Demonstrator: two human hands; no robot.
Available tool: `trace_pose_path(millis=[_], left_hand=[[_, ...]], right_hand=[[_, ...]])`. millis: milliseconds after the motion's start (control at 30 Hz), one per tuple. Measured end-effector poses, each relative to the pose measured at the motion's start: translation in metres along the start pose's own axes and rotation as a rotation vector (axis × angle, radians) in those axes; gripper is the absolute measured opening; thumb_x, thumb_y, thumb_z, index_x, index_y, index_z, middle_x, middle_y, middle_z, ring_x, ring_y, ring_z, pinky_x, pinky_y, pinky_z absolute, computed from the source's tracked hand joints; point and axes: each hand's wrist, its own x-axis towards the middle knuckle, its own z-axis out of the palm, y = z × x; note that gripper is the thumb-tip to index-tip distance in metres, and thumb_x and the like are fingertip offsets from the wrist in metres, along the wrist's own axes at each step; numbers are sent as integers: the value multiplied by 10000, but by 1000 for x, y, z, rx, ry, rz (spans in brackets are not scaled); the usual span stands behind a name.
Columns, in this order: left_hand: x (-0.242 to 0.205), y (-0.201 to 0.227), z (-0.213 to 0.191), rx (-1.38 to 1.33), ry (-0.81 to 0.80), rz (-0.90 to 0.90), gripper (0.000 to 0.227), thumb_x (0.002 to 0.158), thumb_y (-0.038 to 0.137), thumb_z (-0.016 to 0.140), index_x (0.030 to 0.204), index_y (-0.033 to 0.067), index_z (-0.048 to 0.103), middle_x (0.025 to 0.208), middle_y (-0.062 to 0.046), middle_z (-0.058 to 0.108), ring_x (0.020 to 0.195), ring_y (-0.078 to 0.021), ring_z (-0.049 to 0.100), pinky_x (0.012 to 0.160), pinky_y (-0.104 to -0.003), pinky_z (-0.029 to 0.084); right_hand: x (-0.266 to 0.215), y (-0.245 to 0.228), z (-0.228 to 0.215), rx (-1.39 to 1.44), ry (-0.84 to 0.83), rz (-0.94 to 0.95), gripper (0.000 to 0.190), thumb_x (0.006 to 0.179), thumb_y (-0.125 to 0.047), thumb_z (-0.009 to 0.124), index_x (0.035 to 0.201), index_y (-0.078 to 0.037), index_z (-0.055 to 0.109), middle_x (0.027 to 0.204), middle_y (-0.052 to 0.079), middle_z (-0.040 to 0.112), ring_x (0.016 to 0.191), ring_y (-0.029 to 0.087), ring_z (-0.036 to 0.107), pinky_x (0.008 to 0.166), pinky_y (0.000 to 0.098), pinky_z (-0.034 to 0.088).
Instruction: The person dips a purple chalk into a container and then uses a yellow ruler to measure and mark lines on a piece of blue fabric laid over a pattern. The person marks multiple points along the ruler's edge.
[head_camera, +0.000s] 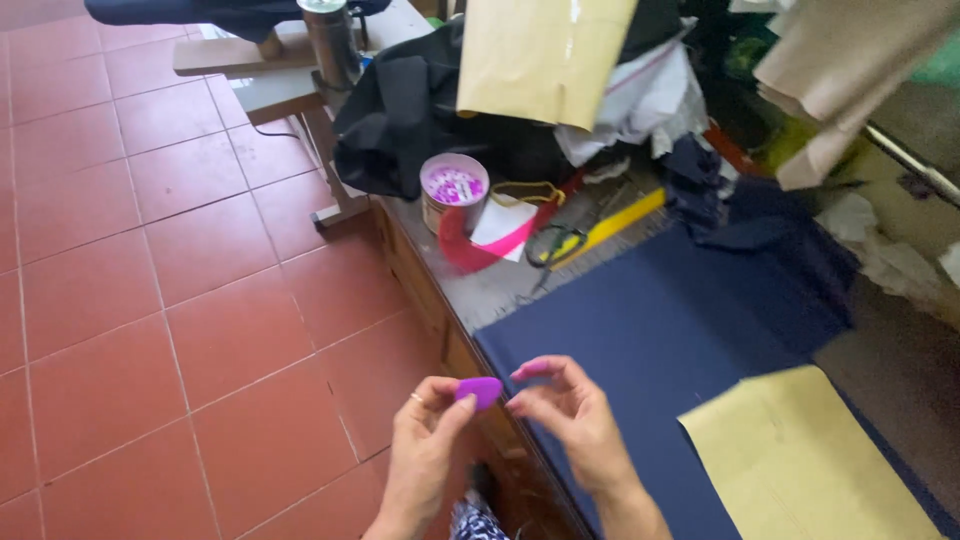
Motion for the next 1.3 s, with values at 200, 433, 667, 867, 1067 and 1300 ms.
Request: trace_pose_path(millis=[200, 433, 667, 867, 1067, 1300], left_hand=[[95, 61, -31, -19, 133, -22, 126, 859, 11, 589, 954, -70, 572, 976, -318, 720, 847, -373, 743, 766, -399, 615], [218, 111, -39, 363, -7, 33, 126, 831, 90, 670, 927, 22, 622, 868, -173, 774, 778, -207, 764, 767, -260, 592], [306, 133, -37, 920, -372, 569, 153, 830, 129, 667, 972, 70, 654, 819, -94, 671, 780, -320, 701, 634, -374, 578], [347, 133, -27, 1303, -698, 608, 259, 931, 201, 533, 1145, 60, 572, 1077, -126, 541, 868, -290, 613, 649, -396, 537], [376, 129, -15, 1430, -855, 840, 216, 900, 159, 607, 1095, 67, 628, 973, -119, 507, 695, -266, 558, 442, -387, 492], [407, 133, -7, 1293, -964, 927, 128, 866, 134, 609, 988, 96, 620, 949, -94, 479, 724, -287, 565, 526, -421, 475]], right_hand=[[122, -32, 18, -532, 155, -107, 161, 860, -138, 644, 987, -54, 697, 818, 61, 706, 763, 140, 684, 742, 256, 544], [273, 31, 7, -1084, -174, -214, 424, 868, -315, 624, 1224, -84, 607, 1211, 75, 667, 1105, 229, 629, 937, 355, 464], [305, 33, 23, -1135, -362, -20, 300, 880, -299, 648, 1019, -38, 691, 937, 223, 712, 914, 440, 677, 805, 514, 529], [307, 34, 10, -1288, -408, 199, 291, 847, -314, 643, 1099, -189, 718, 1136, -12, 695, 1011, 183, 687, 883, 333, 497], [304, 9, -2, -1249, -13, 60, 298, 859, -317, 614, 1057, -115, 704, 992, 26, 698, 913, 182, 666, 820, 306, 488], [326, -30, 55, -1096, 289, -178, 94, 879, -106, 665, 938, -48, 710, 915, 58, 654, 818, 153, 601, 717, 267, 457]])
